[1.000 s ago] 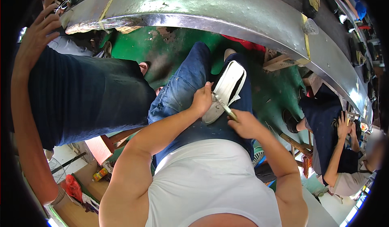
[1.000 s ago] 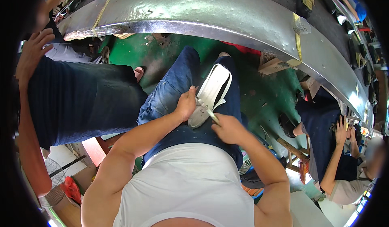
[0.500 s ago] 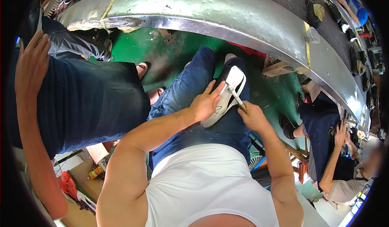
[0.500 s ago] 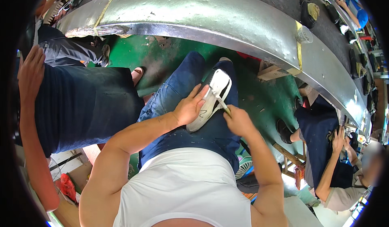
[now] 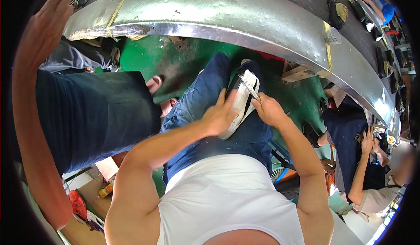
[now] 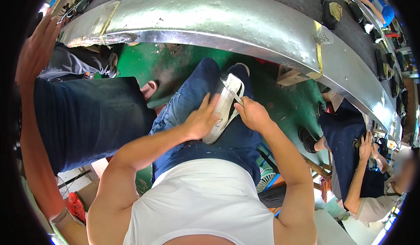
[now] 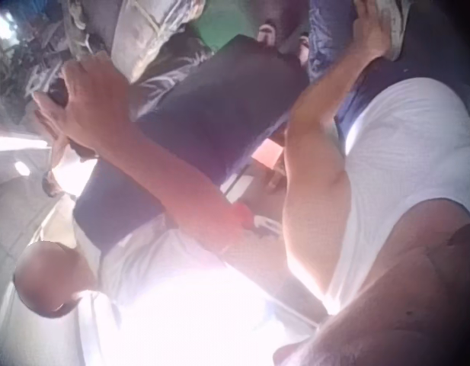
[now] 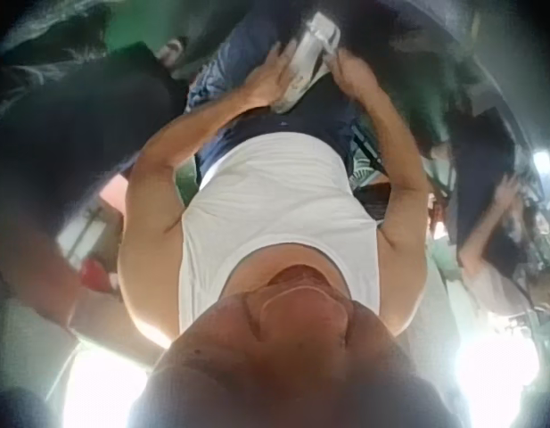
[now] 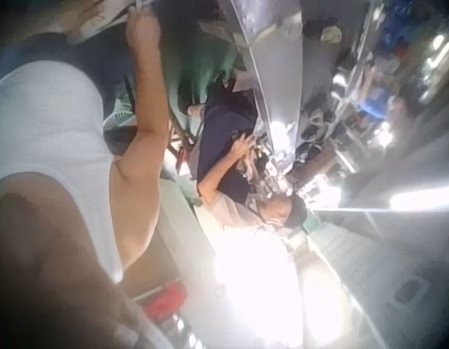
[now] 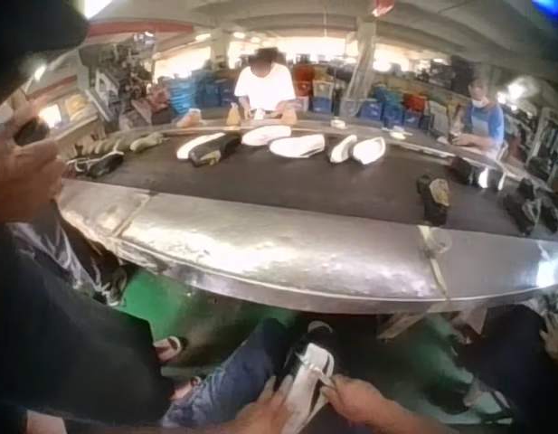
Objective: Working on shoes at a production line station using pliers.
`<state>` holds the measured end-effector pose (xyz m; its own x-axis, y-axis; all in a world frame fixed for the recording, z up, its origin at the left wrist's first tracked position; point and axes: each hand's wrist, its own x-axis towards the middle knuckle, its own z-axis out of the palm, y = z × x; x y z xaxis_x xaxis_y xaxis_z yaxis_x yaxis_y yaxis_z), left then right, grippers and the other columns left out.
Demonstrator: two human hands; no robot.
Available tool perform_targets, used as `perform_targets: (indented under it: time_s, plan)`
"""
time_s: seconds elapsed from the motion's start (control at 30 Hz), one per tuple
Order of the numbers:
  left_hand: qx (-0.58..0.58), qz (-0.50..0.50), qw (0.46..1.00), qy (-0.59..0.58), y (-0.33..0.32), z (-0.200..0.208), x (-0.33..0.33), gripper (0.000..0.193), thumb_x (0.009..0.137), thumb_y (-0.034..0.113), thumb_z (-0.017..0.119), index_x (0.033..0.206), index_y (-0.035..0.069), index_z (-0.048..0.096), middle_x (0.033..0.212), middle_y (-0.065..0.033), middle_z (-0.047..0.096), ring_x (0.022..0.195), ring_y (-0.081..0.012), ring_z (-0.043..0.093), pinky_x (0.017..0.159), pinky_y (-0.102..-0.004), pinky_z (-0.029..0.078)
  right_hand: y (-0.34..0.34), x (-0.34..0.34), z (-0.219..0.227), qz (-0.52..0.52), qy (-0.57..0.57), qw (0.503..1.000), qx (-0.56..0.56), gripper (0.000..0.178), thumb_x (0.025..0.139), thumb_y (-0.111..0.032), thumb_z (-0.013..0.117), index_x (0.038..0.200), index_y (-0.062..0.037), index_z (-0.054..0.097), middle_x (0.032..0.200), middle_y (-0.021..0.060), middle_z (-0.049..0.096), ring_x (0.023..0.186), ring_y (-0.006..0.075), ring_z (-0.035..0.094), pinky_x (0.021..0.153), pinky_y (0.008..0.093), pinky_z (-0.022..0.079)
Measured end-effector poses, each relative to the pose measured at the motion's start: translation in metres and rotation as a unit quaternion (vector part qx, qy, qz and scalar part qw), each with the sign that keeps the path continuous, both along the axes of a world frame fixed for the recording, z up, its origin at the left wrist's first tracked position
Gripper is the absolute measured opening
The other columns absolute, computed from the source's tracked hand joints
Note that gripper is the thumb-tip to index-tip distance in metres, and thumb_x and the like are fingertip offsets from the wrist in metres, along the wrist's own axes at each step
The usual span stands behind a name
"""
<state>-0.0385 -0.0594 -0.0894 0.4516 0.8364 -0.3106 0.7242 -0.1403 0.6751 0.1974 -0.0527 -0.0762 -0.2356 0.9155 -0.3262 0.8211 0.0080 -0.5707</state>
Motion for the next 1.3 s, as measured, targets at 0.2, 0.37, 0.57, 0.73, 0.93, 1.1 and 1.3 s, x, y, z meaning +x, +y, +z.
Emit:
perform_targets:
  time_s: [0.2, 0.37, 0.57, 0.73, 0.93, 1.1, 1.3]
  plan:
    - [-0.12, 0.166, 0.966, -0.155, -0.03, -0.035, -0.013, 0.061, 0.103, 0.035, 0.049, 0.146, -0.007, 0.037, 0.132, -0.0341, 0.055, 0.124, -0.0423, 0.056, 0.105, -0.0398, 0.043, -0.041, -0.015, 0.009, -0.031, 0.176, 0.984, -0.008, 0.04, 0.102, -0.036, 0.048, 0.102, 0.0029, 0.058, 0.089, 0.0265, 0.066, 0.089, 0.0474, 0.063, 0.078, 0.0517, 0.05]
    - [-0.176, 0.16, 0.957, -0.165, -0.026, -0.038, -0.021, 0.058, 0.101, 0.027, 0.054, 0.146, -0.005, 0.037, 0.137, -0.028, 0.055, 0.129, -0.0345, 0.053, 0.109, -0.0362, 0.039, -0.047, -0.022, 0.025, -0.044, 0.134, 0.976, -0.165, 0.046, 0.103, -0.038, 0.044, 0.097, 0.0047, 0.059, 0.088, 0.0275, 0.067, 0.089, 0.0472, 0.063, 0.081, 0.0529, 0.048]
    - [-0.134, 0.074, 0.975, -0.16, -0.023, -0.024, -0.021, 0.087, 0.087, 0.027, 0.07, 0.153, -0.002, 0.022, 0.133, -0.0318, 0.056, 0.123, -0.0389, 0.058, 0.105, -0.0374, 0.044, -0.064, -0.013, -0.005, -0.096, 0.164, 0.967, -0.172, 0.044, 0.104, -0.037, 0.044, 0.1, 0.0043, 0.059, 0.08, 0.0162, 0.067, 0.076, 0.0298, 0.066, 0.072, 0.0399, 0.051]
    - [-0.084, -0.069, 0.992, 0.061, 0.013, 0.054, -0.021, 0.09, 0.078, 0.018, 0.071, 0.154, 0.007, 0.025, 0.114, -0.0296, 0.065, 0.107, -0.043, 0.064, 0.097, -0.0438, 0.05, -0.12, 0.011, -0.049, -0.27, 0.416, 0.86, -0.12, 0.034, 0.104, -0.027, 0.05, 0.117, 0.0037, 0.057, 0.09, 0.0077, 0.067, 0.075, 0.0134, 0.063, 0.068, 0.0278, 0.05]
    - [0.074, 0.053, 0.96, -0.263, 0.064, 0.125, -0.015, 0.069, 0.078, 0.003, 0.082, 0.133, 0.002, 0.041, 0.106, -0.0193, 0.069, 0.096, -0.0229, 0.07, 0.083, -0.035, 0.057, -0.142, 0.013, -0.038, -0.374, 0.513, 0.763, -0.123, 0.04, 0.101, -0.022, 0.057, 0.132, 0.0016, 0.05, 0.102, 0.0072, 0.062, 0.086, 0.0123, 0.061, 0.064, 0.0217, 0.044]
    - [-0.022, 0.032, 0.925, -0.378, 0.105, 0.096, 0.039, 0.042, 0.085, 0.01, 0.08, 0.118, 0.0, 0.056, 0.105, -0.0094, 0.067, 0.089, -0.0126, 0.065, 0.08, -0.0266, 0.054, -0.139, 0.021, -0.029, -0.376, 0.493, 0.778, -0.102, 0.04, 0.099, -0.018, 0.057, 0.133, 0.0018, 0.049, 0.103, 0.006, 0.061, 0.086, 0.0135, 0.061, 0.07, 0.0258, 0.048]
    - [-0.067, -0.043, 0.975, -0.21, 0.069, -0.048, 0.025, 0.042, 0.086, 0.015, 0.073, 0.121, -0.005, 0.062, 0.105, -0.0138, 0.071, 0.091, -0.0211, 0.068, 0.08, -0.0375, 0.054, -0.124, 0.028, 0.006, -0.232, 0.261, 0.931, -0.108, 0.029, 0.096, -0.019, 0.058, 0.118, -0.0001, 0.059, 0.086, 0.0122, 0.066, 0.076, 0.0222, 0.064, 0.073, 0.0343, 0.051]
